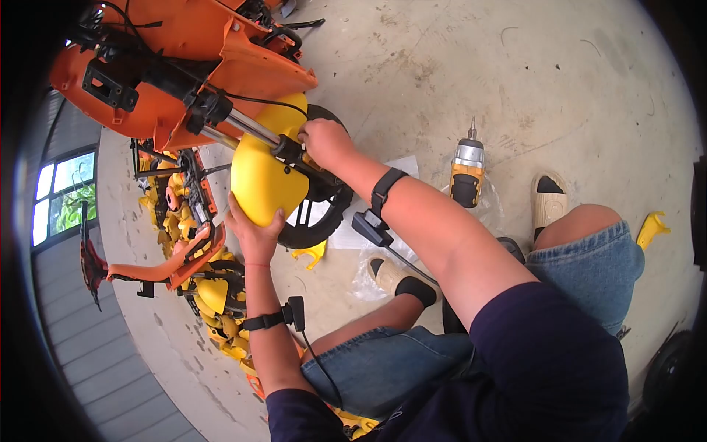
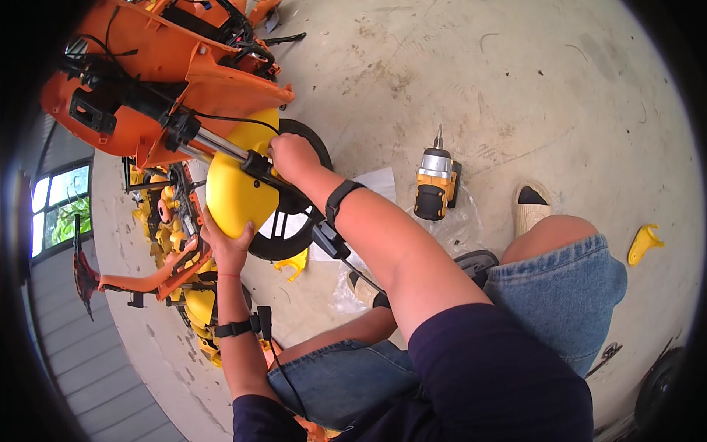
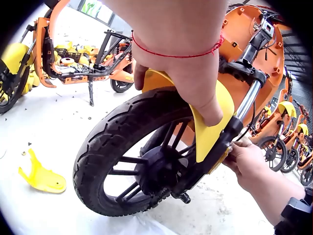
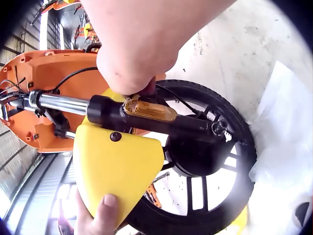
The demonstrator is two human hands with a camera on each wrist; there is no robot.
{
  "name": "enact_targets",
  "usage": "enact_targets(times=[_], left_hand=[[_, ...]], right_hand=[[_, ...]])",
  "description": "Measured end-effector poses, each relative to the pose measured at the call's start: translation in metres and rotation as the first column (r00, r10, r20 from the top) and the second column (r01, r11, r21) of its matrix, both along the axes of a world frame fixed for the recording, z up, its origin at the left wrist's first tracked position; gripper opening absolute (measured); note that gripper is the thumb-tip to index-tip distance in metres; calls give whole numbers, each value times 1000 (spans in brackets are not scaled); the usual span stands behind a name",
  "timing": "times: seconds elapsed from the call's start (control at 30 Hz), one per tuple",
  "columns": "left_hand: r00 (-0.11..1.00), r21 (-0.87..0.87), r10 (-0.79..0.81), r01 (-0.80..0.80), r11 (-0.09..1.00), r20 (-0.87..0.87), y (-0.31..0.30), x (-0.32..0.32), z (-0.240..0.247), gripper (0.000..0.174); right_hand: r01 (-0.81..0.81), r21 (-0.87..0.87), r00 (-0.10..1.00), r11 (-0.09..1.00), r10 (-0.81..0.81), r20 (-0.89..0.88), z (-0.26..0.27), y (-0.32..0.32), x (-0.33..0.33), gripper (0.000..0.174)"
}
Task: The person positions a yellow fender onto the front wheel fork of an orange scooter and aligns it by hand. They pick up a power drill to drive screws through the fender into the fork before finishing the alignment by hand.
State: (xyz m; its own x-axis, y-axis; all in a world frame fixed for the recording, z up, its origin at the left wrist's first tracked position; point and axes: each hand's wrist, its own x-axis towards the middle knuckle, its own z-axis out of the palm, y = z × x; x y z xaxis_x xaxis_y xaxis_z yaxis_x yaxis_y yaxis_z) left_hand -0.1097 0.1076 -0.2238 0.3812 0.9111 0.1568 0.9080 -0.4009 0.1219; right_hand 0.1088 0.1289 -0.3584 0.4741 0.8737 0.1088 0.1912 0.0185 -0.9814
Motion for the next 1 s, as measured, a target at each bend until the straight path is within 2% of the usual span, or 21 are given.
enact_targets(times=[0.17, 0.3, 0.47, 0.57, 0.67, 0.77, 0.87, 1.0], left_hand=[[1000, 8, -15, 15, 1000, -7, 2, -3, -1, 113], [999, 18, -32, 33, 999, -29, 4, -6, -2, 113], [998, 26, -48, 49, 998, -38, 6, -8, -1, 112], [997, 11, -32, 33, 999, -66, 3, -5, 2, 108], [997, 51, -57, 60, 997, -55, 3, -4, -1, 109], [998, 62, -44, 47, 997, -48, -1, -3, -4, 108], [998, 50, -58, 60, 997, -30, 0, -6, -5, 108], [997, 50, -68, 70, 996, -34, 3, -9, -6, 109]], right_hand=[[60, 172, 991, 983, -79, 105, -14, -2, -9, 15], [-20, 235, 964, 972, -44, 262, -20, 1, -2, 12], [-159, 268, 866, 950, 4, 501, -18, -1, 13, 9], [-192, 284, 830, 939, 1, 558, -16, 0, 18, 10], [-215, 216, 876, 952, 91, 473, -15, -5, 19, 11], [-72, 484, 913, 872, -137, 383, -17, -5, 15, 17], [-278, 426, 873, 861, 42, 486, -20, 0, 27, 23], [-369, 370, 839, 852, 135, 527, -17, 7, 36, 24]])
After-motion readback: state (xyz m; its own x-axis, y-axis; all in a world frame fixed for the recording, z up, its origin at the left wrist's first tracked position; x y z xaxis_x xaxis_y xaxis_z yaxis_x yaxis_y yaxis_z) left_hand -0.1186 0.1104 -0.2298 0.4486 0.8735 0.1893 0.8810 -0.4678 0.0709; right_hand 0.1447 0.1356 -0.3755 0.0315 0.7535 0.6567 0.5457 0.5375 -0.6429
